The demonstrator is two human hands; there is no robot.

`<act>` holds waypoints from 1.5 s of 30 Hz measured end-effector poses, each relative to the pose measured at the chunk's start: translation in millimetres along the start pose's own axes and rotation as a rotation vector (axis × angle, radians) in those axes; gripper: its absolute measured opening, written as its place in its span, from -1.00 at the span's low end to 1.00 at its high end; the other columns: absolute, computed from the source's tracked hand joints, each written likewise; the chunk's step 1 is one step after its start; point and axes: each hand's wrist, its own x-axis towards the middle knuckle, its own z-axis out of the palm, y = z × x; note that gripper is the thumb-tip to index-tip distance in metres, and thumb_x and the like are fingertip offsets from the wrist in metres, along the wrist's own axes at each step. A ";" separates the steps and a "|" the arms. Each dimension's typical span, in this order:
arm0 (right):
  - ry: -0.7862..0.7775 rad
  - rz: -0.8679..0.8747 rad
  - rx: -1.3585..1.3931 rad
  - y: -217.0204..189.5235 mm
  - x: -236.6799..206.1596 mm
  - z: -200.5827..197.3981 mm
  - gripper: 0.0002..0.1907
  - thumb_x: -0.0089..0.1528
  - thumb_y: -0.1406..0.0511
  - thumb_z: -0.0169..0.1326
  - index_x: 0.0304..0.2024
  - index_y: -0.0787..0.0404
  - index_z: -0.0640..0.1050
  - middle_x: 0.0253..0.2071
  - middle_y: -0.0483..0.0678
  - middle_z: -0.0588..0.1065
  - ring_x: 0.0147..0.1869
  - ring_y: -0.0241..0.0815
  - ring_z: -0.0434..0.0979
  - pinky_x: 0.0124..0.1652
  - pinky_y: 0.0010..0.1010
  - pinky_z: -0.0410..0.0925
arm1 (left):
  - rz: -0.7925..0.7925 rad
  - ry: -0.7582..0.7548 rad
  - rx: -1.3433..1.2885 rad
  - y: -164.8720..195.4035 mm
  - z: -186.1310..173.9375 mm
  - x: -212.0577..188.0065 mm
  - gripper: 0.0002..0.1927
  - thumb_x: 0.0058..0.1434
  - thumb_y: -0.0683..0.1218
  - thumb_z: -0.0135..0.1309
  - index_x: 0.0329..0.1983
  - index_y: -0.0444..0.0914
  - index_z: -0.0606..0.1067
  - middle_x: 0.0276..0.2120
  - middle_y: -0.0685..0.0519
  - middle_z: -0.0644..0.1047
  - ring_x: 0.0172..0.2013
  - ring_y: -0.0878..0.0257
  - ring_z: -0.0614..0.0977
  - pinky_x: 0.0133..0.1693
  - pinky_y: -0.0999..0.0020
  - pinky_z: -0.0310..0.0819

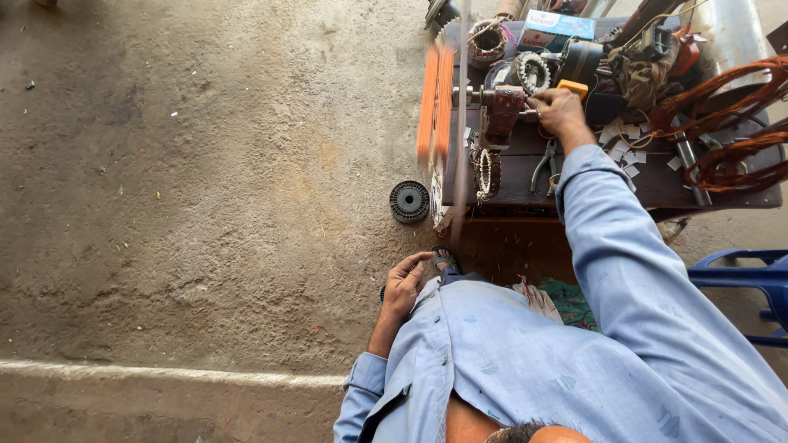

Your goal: The person operates a manual motor winding machine, feeding copper wire through a rotating former to create a coil. They use shears to cut the wire and adjust the winding mechanism with both hands. The person repeatedly winds, cuts, and repositions the wire to continue the process.

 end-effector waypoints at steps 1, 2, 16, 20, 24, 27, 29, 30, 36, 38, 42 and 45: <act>-0.031 0.044 0.056 6.3 -10.0 5.1 -0.75 0.38 0.15 0.18 0.04 0.06 0.68 -0.02 0.01 0.65 -0.01 -0.15 0.65 0.03 -0.30 0.48 | -0.013 0.019 0.016 1.0 0.5 -2.2 -0.71 0.45 -0.19 -0.05 0.15 -0.35 0.54 -0.58 0.30 0.31 -0.62 0.54 0.18 -0.58 0.57 0.01; -0.062 0.140 0.053 12.2 -17.6 8.6 -0.75 0.38 0.14 0.17 0.03 0.06 0.68 -0.04 0.01 0.64 -0.02 -0.13 0.64 -0.02 -0.28 0.48 | -0.024 0.032 0.032 1.9 1.6 -2.0 -0.71 0.44 -0.19 -0.06 0.15 -0.35 0.54 -0.58 0.29 0.33 -0.63 0.54 0.18 -0.59 0.57 0.01; 0.121 -0.029 0.341 81.7 -112.3 60.6 -0.77 0.34 0.26 0.21 -0.02 0.25 0.66 -0.19 -0.01 0.66 -0.18 -0.28 0.58 -0.16 -0.41 0.44 | -0.013 0.008 0.031 -5.7 2.1 6.6 -0.71 0.44 -0.19 -0.04 0.15 -0.36 0.53 -0.58 0.30 0.32 -0.61 0.54 0.20 -0.57 0.57 0.04; 0.180 -0.088 0.291 86.2 -125.9 56.8 -0.78 0.35 0.28 0.21 -0.01 0.28 0.65 -0.16 0.00 0.64 -0.13 -0.24 0.60 -0.13 -0.38 0.45 | 0.005 -0.013 0.042 -8.3 0.0 8.6 -0.71 0.44 -0.20 -0.05 0.16 -0.36 0.53 -0.55 0.30 0.33 -0.58 0.54 0.22 -0.55 0.58 0.07; 0.222 -0.127 0.242 79.0 -130.6 46.4 -0.79 0.35 0.30 0.21 -0.01 0.29 0.64 -0.16 0.03 0.63 -0.12 -0.20 0.62 -0.13 -0.35 0.46 | 0.007 -0.006 0.049 -9.9 -2.6 11.2 -0.70 0.44 -0.19 -0.05 0.16 -0.37 0.53 -0.58 0.27 0.34 -0.60 0.54 0.22 -0.56 0.58 0.08; 0.252 -0.131 0.268 70.6 -136.2 33.2 -0.79 0.36 0.31 0.21 0.00 0.29 0.64 -0.15 0.04 0.62 -0.12 -0.20 0.62 -0.14 -0.37 0.46 | -0.003 -0.008 0.057 -10.0 -3.7 12.7 -0.70 0.44 -0.19 -0.05 0.17 -0.37 0.52 -0.54 0.29 0.34 -0.59 0.55 0.21 -0.55 0.58 0.07; 0.259 -0.117 0.281 63.0 -137.9 24.7 -0.80 0.37 0.31 0.20 0.00 0.28 0.64 -0.15 0.04 0.62 -0.13 -0.21 0.62 -0.15 -0.38 0.46 | -0.003 -0.003 0.103 -9.1 -3.4 12.7 -0.70 0.45 -0.19 -0.05 0.17 -0.37 0.53 -0.56 0.29 0.33 -0.59 0.55 0.20 -0.55 0.58 0.05; 0.256 -0.101 0.277 59.3 -138.6 20.6 -0.81 0.38 0.30 0.19 0.00 0.27 0.64 -0.15 0.03 0.63 -0.14 -0.22 0.61 -0.16 -0.38 0.46 | -0.004 -0.001 0.128 -8.4 -3.2 12.3 -0.70 0.45 -0.19 -0.05 0.17 -0.37 0.54 -0.57 0.28 0.32 -0.59 0.55 0.20 -0.55 0.59 0.04; 0.321 -0.198 0.228 41.7 -132.8 -0.7 -0.85 0.41 0.32 0.19 -0.03 0.26 0.65 -0.16 0.02 0.61 -0.14 -0.20 0.61 -0.19 -0.38 0.47 | -0.027 -0.019 0.111 -0.4 -0.3 12.6 -0.70 0.45 -0.18 -0.05 0.17 -0.35 0.53 -0.58 0.28 0.31 -0.59 0.52 0.21 -0.55 0.56 0.07; 0.339 -0.224 0.223 38.8 -129.0 -6.0 -0.86 0.41 0.32 0.19 -0.03 0.26 0.66 -0.16 0.02 0.60 -0.15 -0.19 0.60 -0.22 -0.39 0.47 | -0.019 -0.024 0.112 1.6 0.6 12.5 -0.70 0.45 -0.17 -0.05 0.16 -0.35 0.54 -0.58 0.29 0.30 -0.58 0.52 0.21 -0.54 0.56 0.07; 0.370 -0.272 0.253 35.5 -120.9 -12.8 -0.86 0.43 0.33 0.18 -0.01 0.25 0.65 -0.14 0.02 0.60 -0.14 -0.18 0.61 -0.25 -0.41 0.47 | -0.017 -0.026 0.116 3.8 2.8 11.8 -0.70 0.45 -0.17 -0.05 0.16 -0.35 0.54 -0.58 0.28 0.31 -0.59 0.52 0.21 -0.54 0.56 0.07; 0.410 -0.343 0.203 32.3 -110.6 -18.7 -0.87 0.45 0.32 0.19 0.00 0.25 0.65 -0.13 0.03 0.61 -0.12 -0.15 0.62 -0.25 -0.39 0.48 | -0.038 0.009 0.153 7.2 4.8 11.7 -0.70 0.45 -0.15 -0.04 0.15 -0.35 0.55 -0.59 0.27 0.33 -0.59 0.52 0.22 -0.54 0.56 0.08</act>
